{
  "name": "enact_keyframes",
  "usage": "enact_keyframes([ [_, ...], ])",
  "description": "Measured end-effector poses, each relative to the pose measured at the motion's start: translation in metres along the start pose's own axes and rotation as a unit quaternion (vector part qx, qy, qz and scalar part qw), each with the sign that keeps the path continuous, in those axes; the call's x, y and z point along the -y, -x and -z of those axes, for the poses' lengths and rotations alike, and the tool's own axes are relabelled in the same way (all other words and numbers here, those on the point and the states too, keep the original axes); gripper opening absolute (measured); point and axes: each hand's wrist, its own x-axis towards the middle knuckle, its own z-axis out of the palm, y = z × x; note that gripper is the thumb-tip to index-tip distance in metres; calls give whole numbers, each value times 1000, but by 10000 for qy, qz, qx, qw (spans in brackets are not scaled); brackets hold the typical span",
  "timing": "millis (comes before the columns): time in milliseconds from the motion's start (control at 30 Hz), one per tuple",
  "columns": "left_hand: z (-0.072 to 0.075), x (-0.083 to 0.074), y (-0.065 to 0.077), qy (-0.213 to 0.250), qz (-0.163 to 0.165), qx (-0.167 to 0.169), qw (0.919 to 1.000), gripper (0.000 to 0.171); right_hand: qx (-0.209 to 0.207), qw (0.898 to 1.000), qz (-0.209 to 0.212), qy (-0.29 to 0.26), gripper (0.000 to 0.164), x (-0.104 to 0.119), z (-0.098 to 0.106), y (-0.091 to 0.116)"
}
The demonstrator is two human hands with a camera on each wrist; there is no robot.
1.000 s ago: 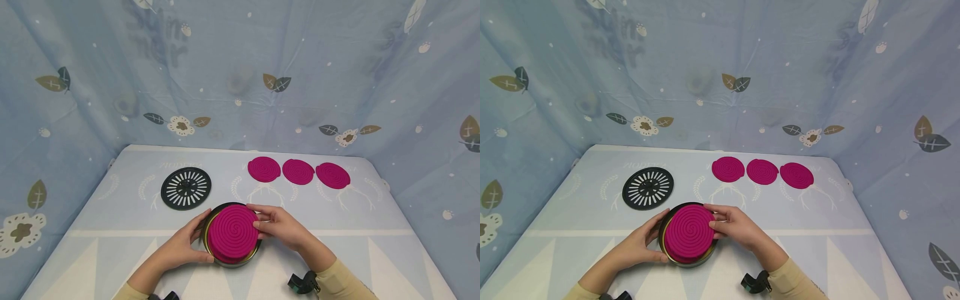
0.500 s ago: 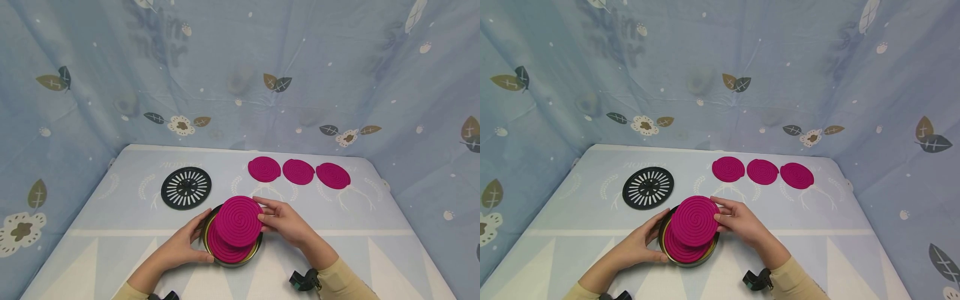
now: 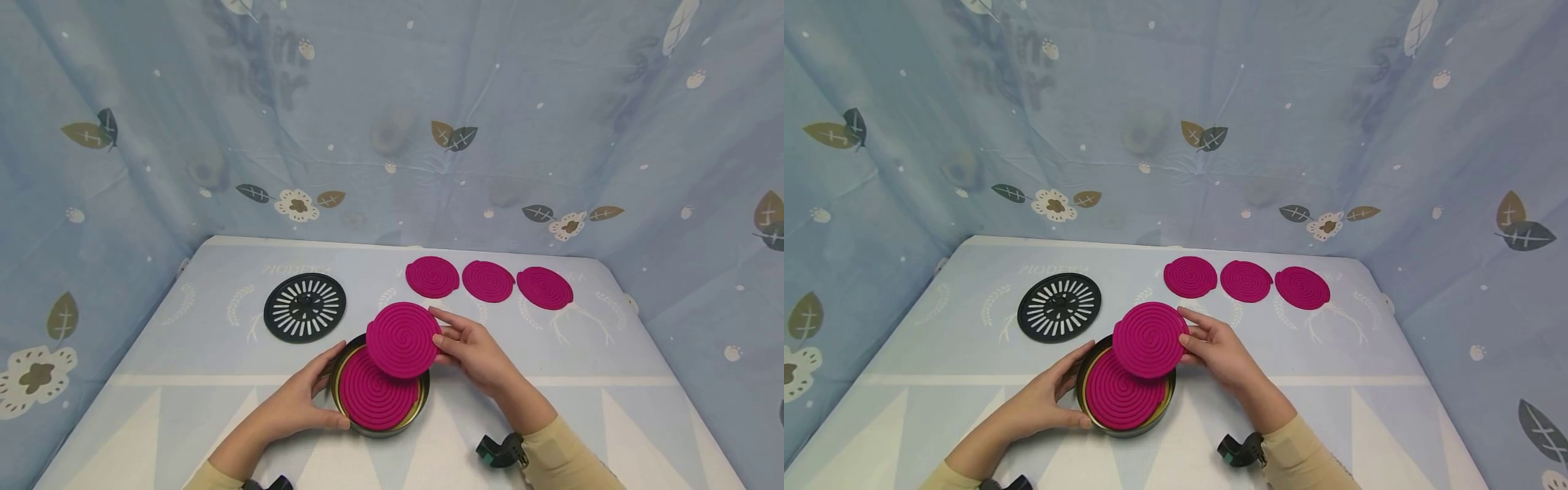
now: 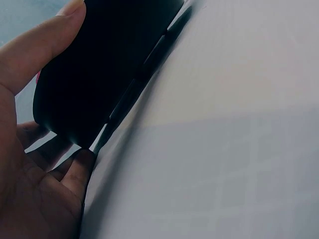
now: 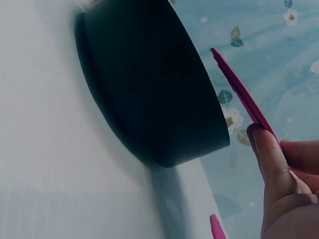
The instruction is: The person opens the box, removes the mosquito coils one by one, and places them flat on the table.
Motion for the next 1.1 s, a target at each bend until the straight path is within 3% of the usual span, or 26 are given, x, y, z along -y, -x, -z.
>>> enact_keyframes([
  [600,0,0,0,5,1,-2,10000,124,-809,9944,269,-620,63,-13,31,-3],
  [1100,0,1,0,-44,-68,-16,10000,122,-1481,9866,-59,-687,60,-25,51,-5],
])
